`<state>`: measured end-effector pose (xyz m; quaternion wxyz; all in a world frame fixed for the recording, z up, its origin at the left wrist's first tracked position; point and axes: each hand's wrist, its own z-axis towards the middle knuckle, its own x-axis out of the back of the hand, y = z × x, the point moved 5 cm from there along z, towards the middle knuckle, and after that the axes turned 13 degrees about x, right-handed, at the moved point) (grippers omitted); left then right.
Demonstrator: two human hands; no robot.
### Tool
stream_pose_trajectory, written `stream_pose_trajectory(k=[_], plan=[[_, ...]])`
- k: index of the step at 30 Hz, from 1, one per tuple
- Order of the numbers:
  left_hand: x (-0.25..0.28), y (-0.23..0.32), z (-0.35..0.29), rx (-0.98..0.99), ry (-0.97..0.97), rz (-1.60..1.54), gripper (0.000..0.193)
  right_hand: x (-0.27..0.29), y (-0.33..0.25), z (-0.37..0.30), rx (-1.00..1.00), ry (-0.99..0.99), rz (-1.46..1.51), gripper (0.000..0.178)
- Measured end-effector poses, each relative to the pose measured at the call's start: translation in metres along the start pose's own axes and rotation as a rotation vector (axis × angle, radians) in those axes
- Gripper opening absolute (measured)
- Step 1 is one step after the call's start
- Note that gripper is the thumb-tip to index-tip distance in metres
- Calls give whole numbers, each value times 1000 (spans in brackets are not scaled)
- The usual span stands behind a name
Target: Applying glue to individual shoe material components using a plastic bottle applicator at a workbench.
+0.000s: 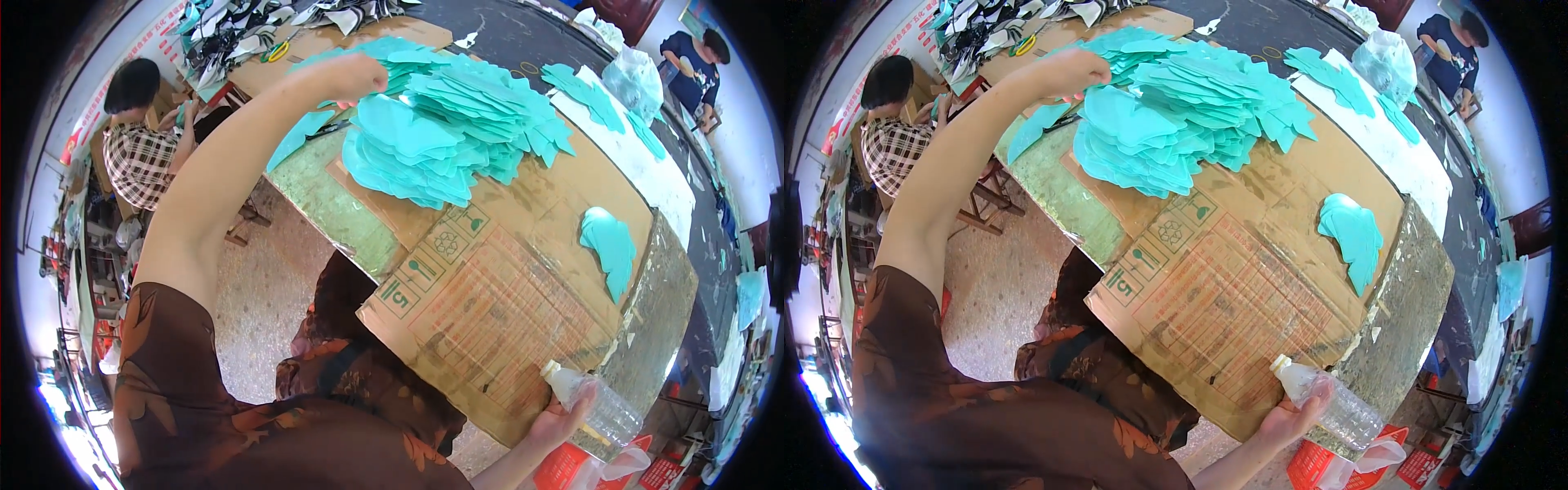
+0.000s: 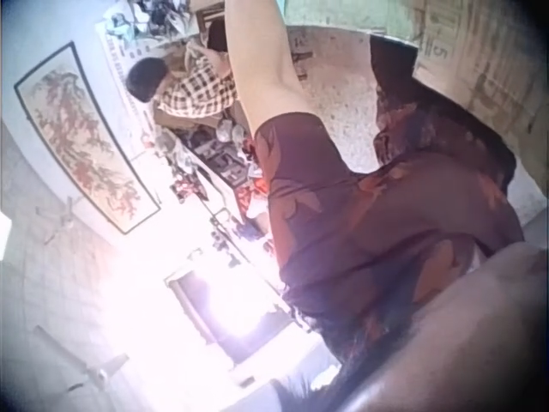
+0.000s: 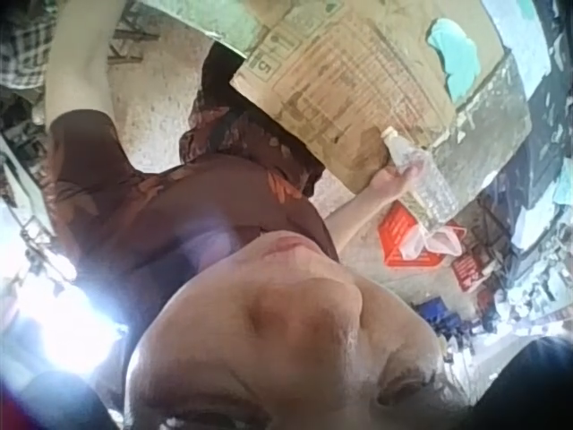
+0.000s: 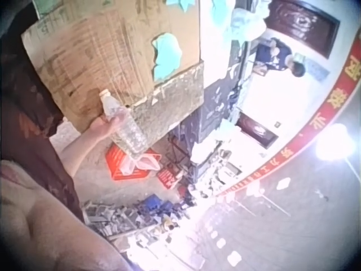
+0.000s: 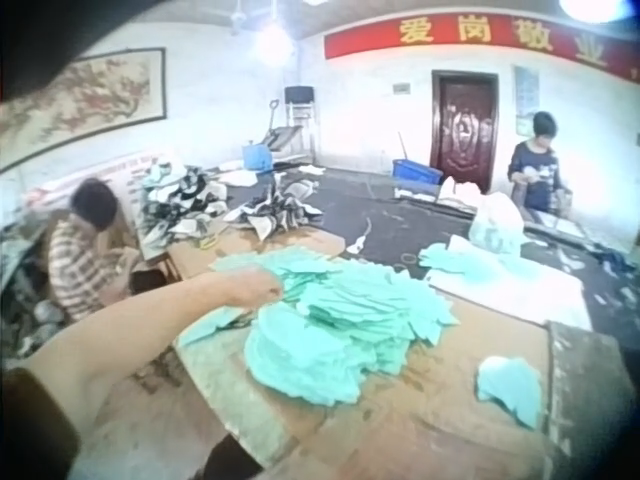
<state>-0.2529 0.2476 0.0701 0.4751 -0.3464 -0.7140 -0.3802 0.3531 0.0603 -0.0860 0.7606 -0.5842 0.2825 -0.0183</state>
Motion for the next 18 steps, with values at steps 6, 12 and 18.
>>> stream_pose_trajectory(k=[6, 12, 18], plan=[[35, 69, -7, -292, 497, -83, 30, -5, -4, -4, -4, -43, 28, 58], [-69, 235, -55, -460, -168, -271, 42, -10, 4, -2, 0, 27, 20, 64], [-194, 345, -52, -527, -23, -340, 54, -11, -1, -7, -34, 4, -57, 64]])
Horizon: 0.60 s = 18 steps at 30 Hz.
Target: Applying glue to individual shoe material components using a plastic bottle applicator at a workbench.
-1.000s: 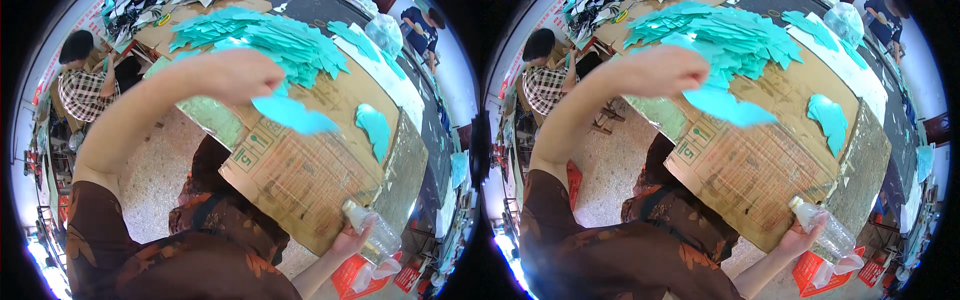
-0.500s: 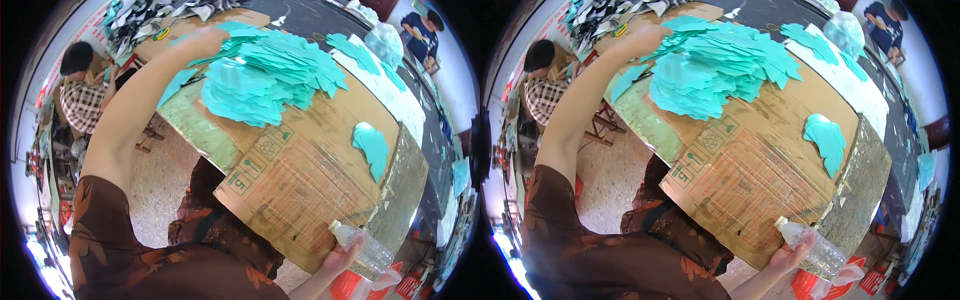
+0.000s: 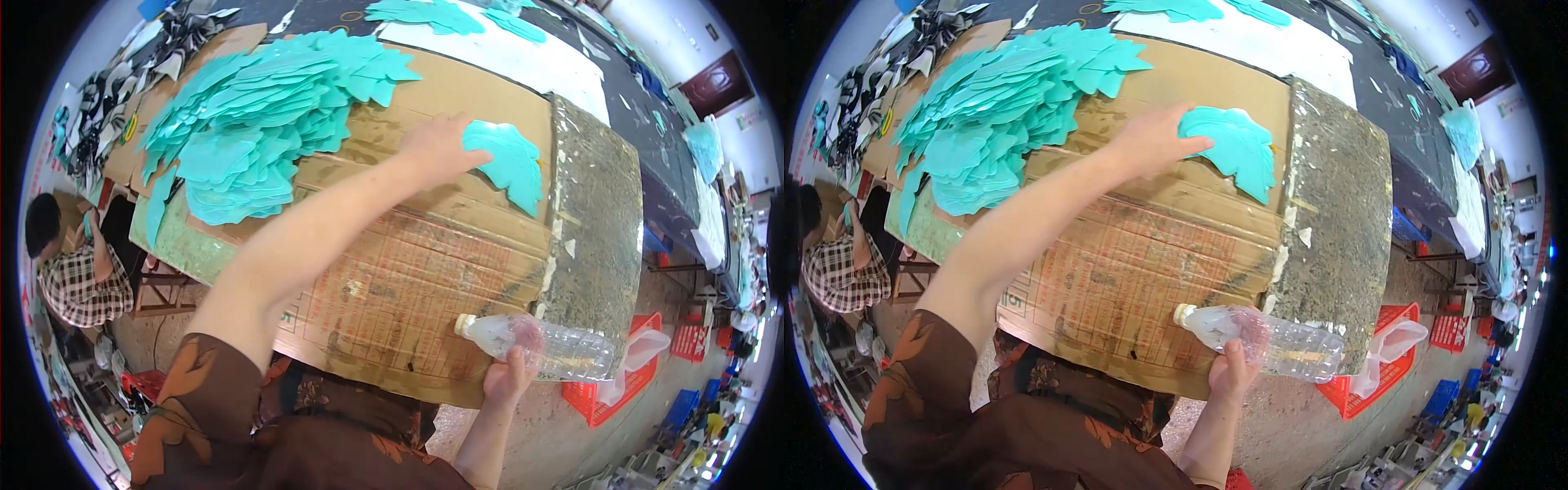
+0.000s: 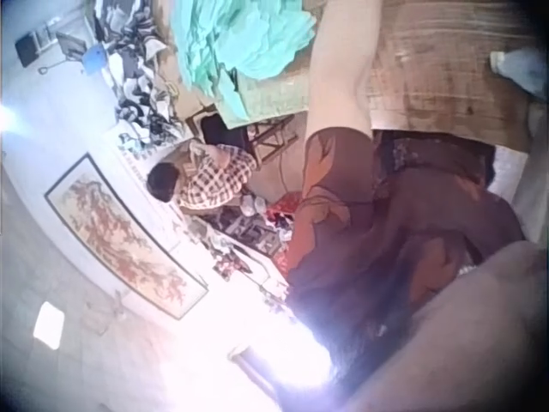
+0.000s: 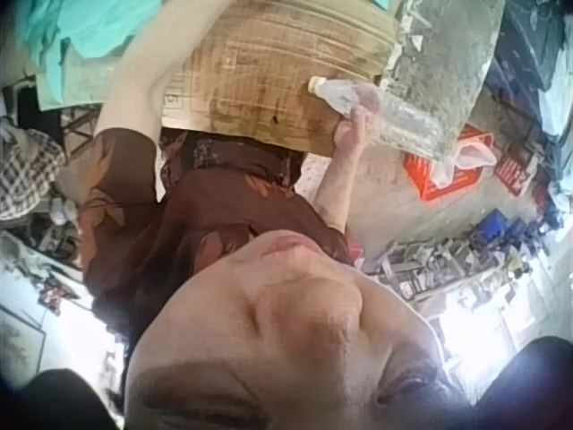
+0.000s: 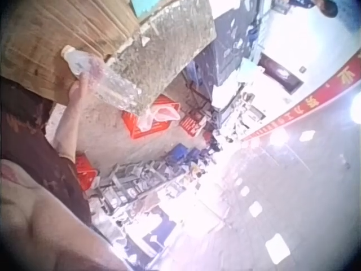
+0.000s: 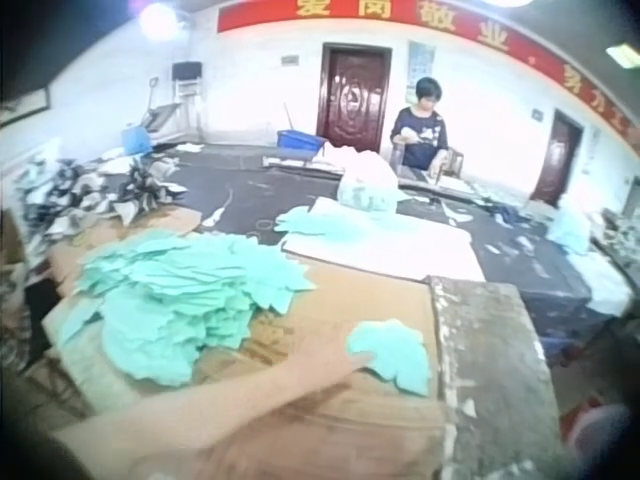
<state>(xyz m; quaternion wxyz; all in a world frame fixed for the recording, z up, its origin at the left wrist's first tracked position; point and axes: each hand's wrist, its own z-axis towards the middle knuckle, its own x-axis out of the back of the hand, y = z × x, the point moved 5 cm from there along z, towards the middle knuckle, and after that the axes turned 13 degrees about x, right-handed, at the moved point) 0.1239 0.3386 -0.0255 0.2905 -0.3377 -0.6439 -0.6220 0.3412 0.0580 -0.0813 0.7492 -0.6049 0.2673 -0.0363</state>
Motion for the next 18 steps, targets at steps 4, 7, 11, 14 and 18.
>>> stream_pose_trajectory(k=[4, 7, 11, 14, 18], plan=[[-29, 2, 17, -57, 175, 41, 58, -5, -1, -2, -10, 14, 8, 67], [-21, -7, 21, -14, 82, -50, 54, -7, -1, -2, -14, 47, 22, 70], [8, -13, 10, -76, 164, -19, 41, -12, -6, -1, -6, 9, 6, 71], [39, -12, -13, 84, -195, -543, 31, -10, -2, 1, 11, 3, -1, 70], [76, -21, -91, 215, -344, -912, 26, 2, 1, -2, 47, -25, -4, 68]])
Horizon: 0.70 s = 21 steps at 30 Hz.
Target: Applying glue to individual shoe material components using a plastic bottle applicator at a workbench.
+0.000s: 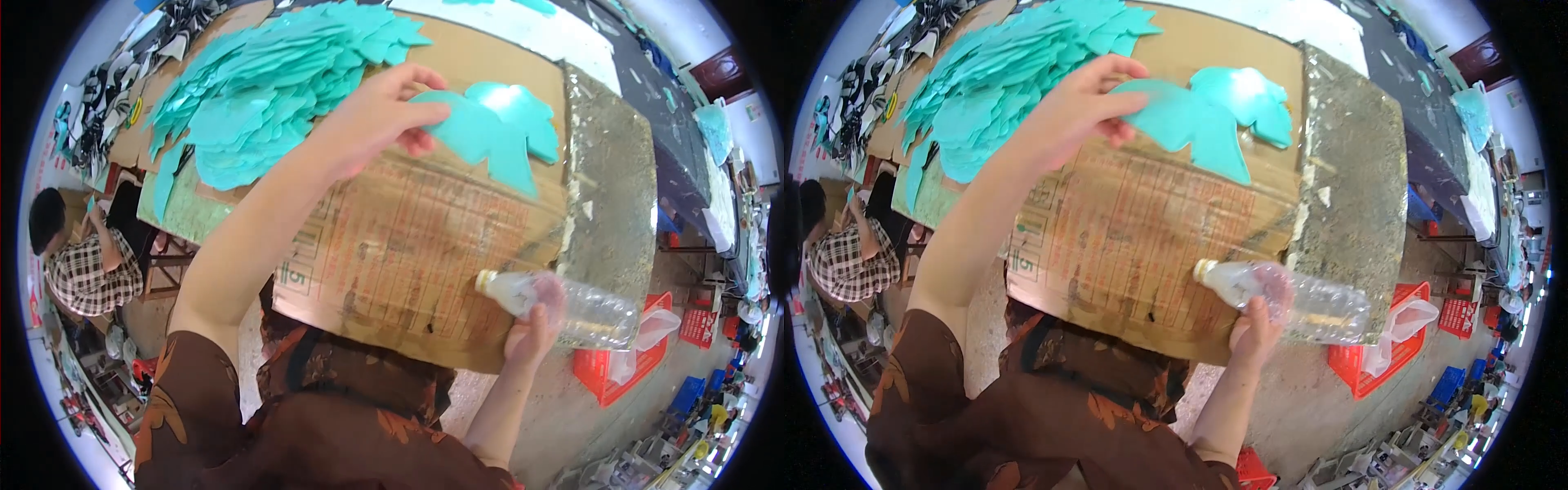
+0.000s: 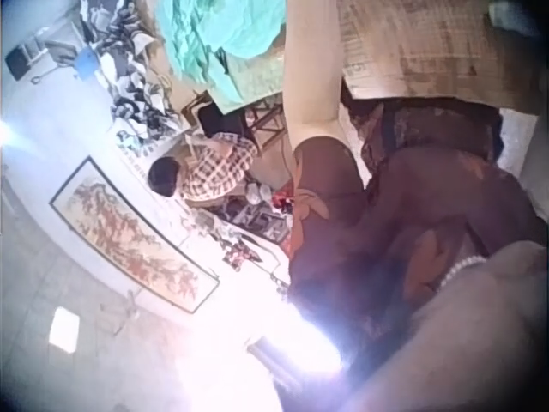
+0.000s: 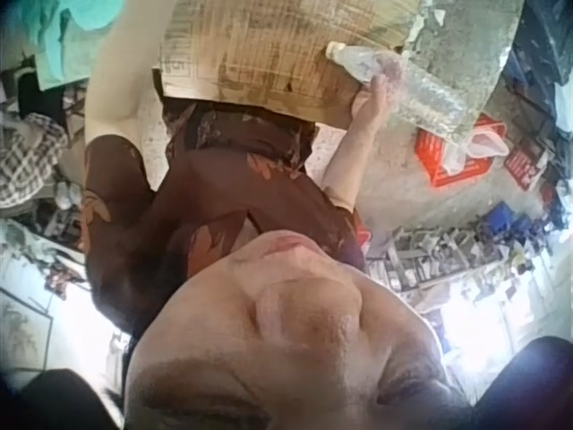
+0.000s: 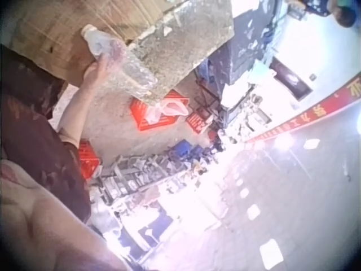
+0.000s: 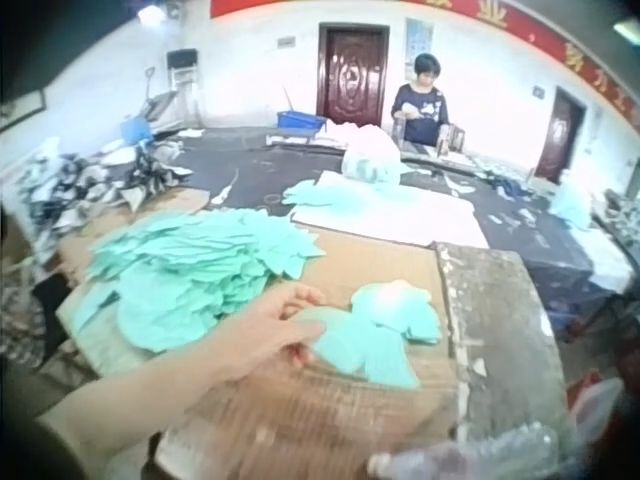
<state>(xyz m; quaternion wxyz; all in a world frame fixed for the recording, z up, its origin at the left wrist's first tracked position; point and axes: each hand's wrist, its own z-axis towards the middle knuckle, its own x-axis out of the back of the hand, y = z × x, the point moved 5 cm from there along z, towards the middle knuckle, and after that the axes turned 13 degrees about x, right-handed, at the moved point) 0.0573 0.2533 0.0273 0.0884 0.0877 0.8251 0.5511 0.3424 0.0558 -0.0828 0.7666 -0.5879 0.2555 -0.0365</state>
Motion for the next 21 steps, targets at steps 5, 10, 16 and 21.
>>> stream_pose_trajectory(k=[5, 10, 16, 21], plan=[[2, -70, -101, 169, 25, -85, 22, -3, 3, 9, 24, 13, 46, 68], [-15, -121, -142, -195, 138, 522, 18, -18, -6, 12, 2, 89, 106, 71], [-15, -120, -167, -489, 380, 975, 25, -33, -30, 1, 106, -42, -53, 71], [-11, -134, -170, -551, 335, 1031, 24, -54, -55, -11, 286, -144, -310, 70]])
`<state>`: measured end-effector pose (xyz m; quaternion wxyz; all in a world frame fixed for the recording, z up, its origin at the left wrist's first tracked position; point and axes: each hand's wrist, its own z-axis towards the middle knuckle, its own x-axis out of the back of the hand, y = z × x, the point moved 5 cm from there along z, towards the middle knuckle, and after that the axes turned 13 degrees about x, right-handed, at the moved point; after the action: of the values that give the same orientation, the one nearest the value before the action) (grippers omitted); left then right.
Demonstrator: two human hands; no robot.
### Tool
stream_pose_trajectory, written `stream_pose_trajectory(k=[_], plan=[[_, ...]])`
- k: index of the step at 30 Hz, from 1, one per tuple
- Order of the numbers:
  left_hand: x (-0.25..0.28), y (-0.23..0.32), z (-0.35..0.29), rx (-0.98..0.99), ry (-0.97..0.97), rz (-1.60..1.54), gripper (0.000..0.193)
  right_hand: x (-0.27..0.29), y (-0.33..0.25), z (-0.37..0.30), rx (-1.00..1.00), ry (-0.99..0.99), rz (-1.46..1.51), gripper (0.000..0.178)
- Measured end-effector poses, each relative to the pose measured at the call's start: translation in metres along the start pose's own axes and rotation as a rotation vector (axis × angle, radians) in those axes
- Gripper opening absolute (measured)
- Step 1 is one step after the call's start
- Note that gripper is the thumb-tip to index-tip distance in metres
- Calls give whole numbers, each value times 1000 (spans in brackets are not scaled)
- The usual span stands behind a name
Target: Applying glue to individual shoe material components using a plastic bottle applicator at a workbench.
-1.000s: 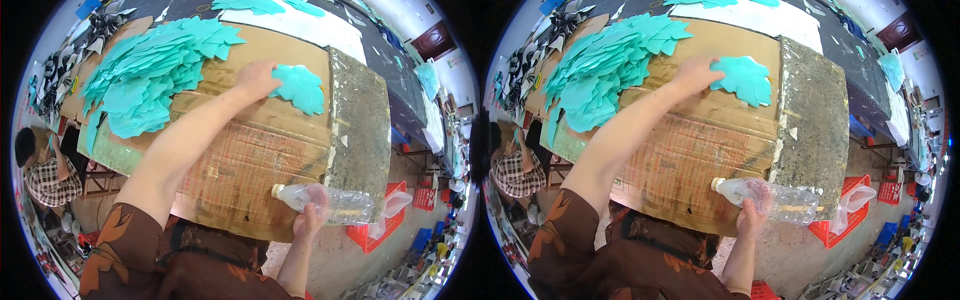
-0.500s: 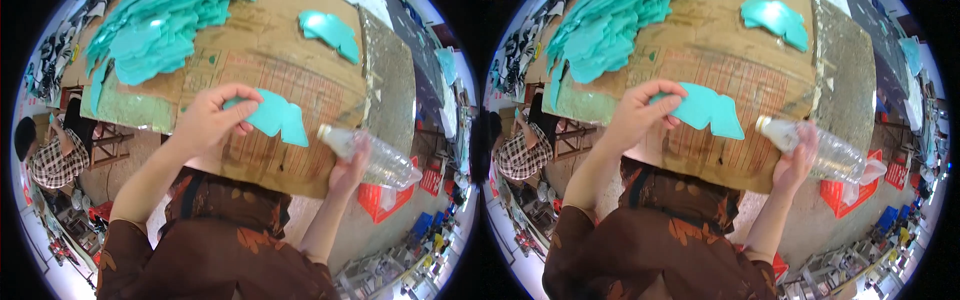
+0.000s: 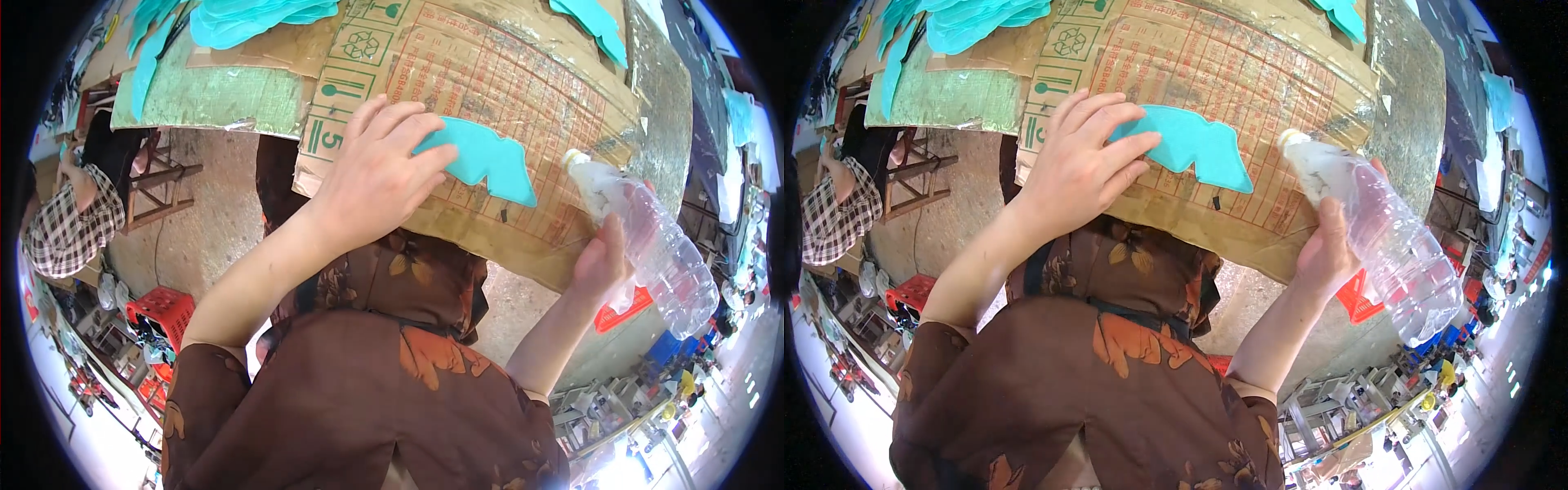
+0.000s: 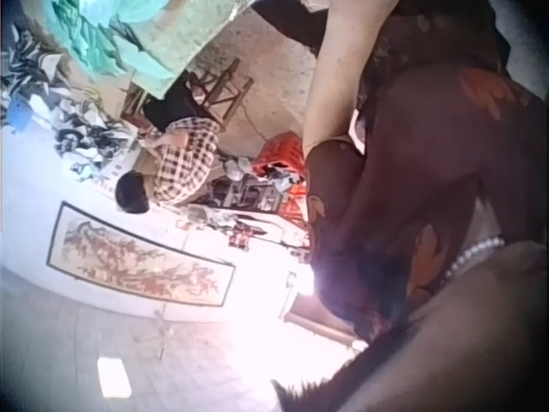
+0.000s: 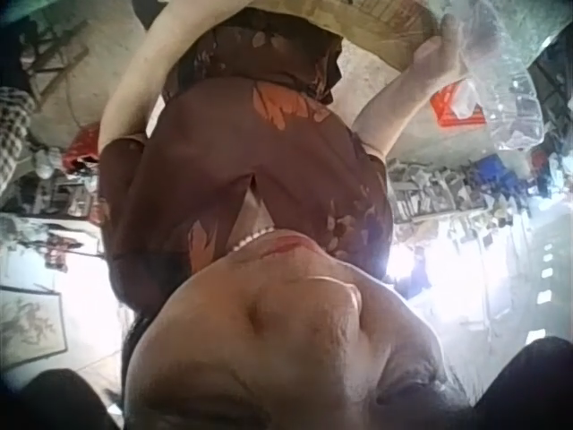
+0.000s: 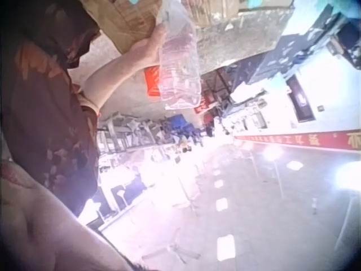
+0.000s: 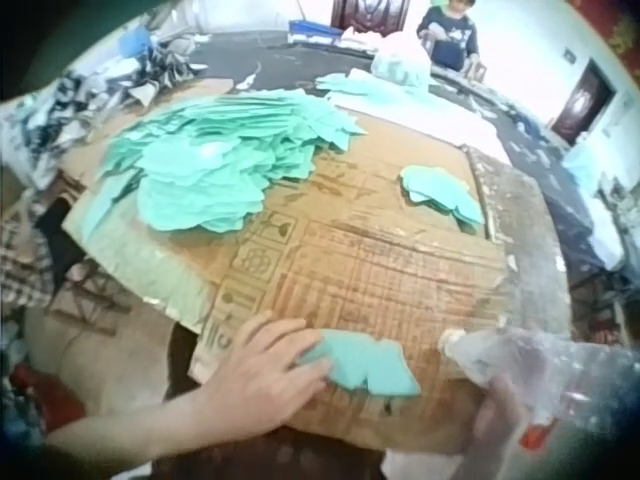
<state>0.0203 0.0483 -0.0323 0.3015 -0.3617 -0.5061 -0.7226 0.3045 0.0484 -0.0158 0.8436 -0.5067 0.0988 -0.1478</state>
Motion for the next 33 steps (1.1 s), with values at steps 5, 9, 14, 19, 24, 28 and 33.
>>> stream_pose_trajectory(k=[5, 9, 14, 19, 24, 28, 33], plan=[[-7, -2, 8, -3, 78, -48, 21, -37, -16, -12, -43, -197, 59, 69], [-6, -1, 8, 28, 45, -66, 19, -69, -18, -20, -56, -357, -185, 67], [-1, -10, -3, 39, 3, -8, 16, -83, -9, -17, -63, -492, -280, 66], [5, -18, -12, 78, 22, -17, 15, -64, -10, -13, -121, -444, -227, 62], [3, -17, -14, 79, 8, -18, 16, -86, -19, -18, -94, -440, -223, 59], [5, -18, -18, 92, -19, -9, 20, -78, -21, -16, -75, -624, -338, 62], [2, -15, -15, 105, -64, 9, 23, -88, -20, -11, -94, -479, -298, 62]])
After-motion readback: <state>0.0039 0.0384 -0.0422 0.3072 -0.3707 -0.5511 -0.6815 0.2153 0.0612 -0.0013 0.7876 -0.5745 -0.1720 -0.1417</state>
